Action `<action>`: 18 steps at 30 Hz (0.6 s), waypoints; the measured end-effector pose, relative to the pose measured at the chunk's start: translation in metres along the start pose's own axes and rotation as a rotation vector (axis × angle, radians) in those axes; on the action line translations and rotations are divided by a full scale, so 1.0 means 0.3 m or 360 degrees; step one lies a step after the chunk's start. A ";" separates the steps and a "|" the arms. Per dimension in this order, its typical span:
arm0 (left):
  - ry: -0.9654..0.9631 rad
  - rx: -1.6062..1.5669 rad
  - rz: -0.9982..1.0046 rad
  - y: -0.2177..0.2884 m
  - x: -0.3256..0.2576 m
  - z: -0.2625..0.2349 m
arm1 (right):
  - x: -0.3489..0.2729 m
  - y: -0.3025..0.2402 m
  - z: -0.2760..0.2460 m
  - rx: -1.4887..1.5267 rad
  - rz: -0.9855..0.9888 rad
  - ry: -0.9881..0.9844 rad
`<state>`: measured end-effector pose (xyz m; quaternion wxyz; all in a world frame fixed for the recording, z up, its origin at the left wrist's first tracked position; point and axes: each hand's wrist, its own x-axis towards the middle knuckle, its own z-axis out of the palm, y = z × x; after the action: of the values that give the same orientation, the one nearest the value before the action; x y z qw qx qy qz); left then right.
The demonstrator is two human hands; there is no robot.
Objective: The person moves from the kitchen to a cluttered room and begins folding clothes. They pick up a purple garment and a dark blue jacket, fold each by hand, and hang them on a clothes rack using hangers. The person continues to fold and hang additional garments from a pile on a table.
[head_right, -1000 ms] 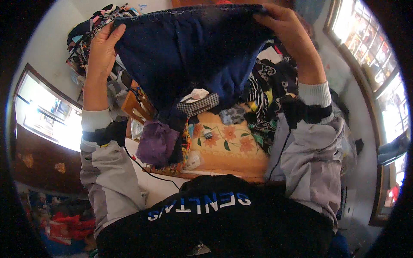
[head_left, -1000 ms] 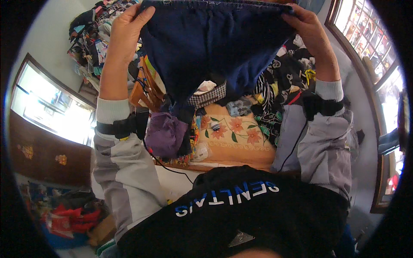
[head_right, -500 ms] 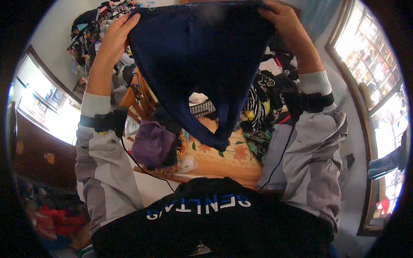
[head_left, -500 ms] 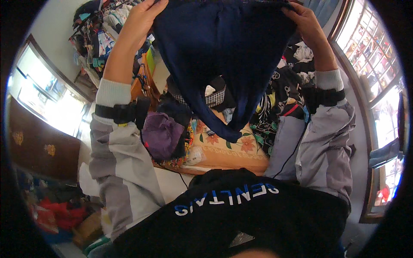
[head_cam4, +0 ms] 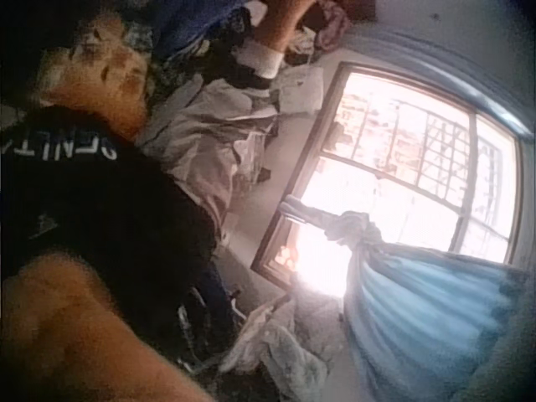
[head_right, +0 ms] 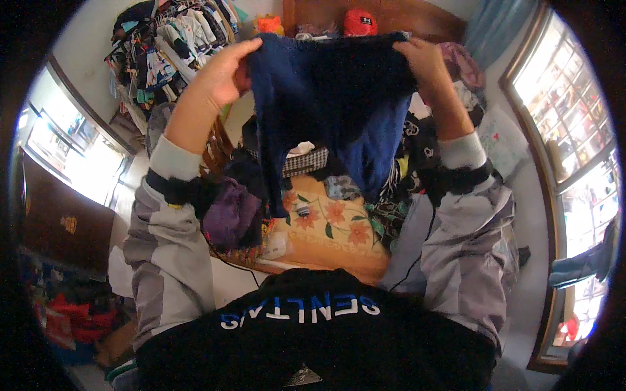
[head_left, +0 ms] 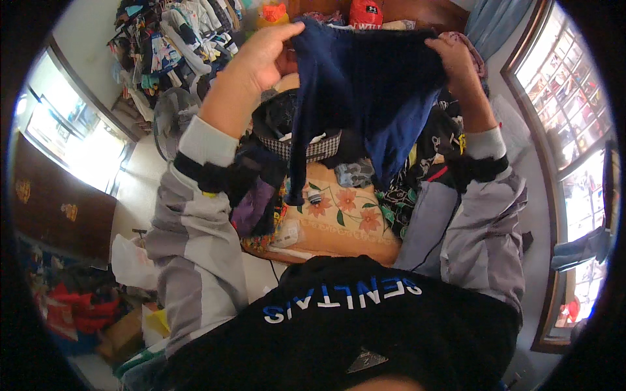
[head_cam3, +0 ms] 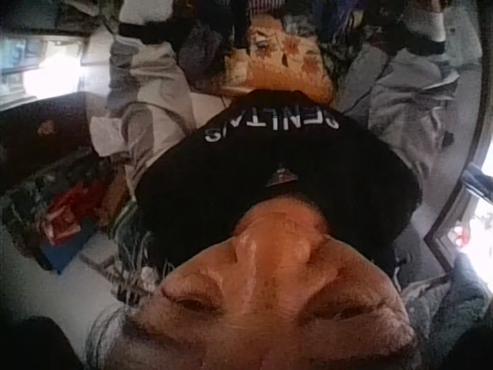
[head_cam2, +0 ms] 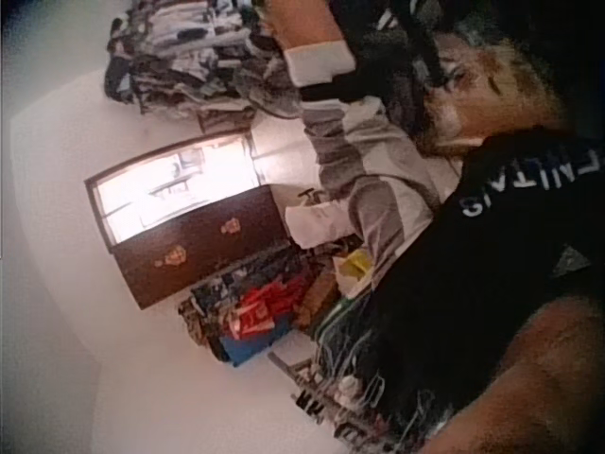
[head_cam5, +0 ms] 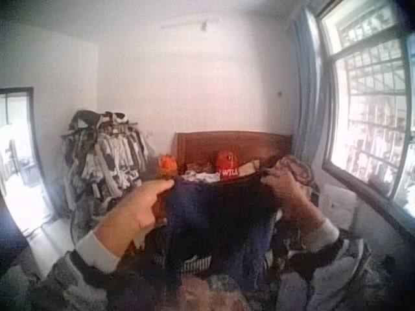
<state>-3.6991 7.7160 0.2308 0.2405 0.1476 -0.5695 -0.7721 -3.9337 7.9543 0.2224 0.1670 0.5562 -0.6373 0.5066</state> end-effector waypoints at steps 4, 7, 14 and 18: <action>-0.0172 -0.0209 0.0006 -0.078 -0.057 0.070 | -0.064 -0.065 0.123 0.0656 0.0956 0.0140; -0.0456 -0.0051 0.0090 -0.153 -0.100 0.135 | -0.149 -0.190 0.240 0.0924 0.0891 0.0057; -0.0580 0.1095 0.1261 -0.311 -0.249 0.136 | -0.305 -0.316 0.297 0.0393 0.0607 -0.0312; -0.0658 0.1260 0.1084 -0.327 -0.256 0.063 | -0.362 -0.287 0.290 0.0549 0.0933 -0.0619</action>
<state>-3.6639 7.7958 0.1398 0.2859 -0.1201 -0.8666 -0.3909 -3.7923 7.9519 0.1401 -0.2046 0.4561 -0.6944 0.5176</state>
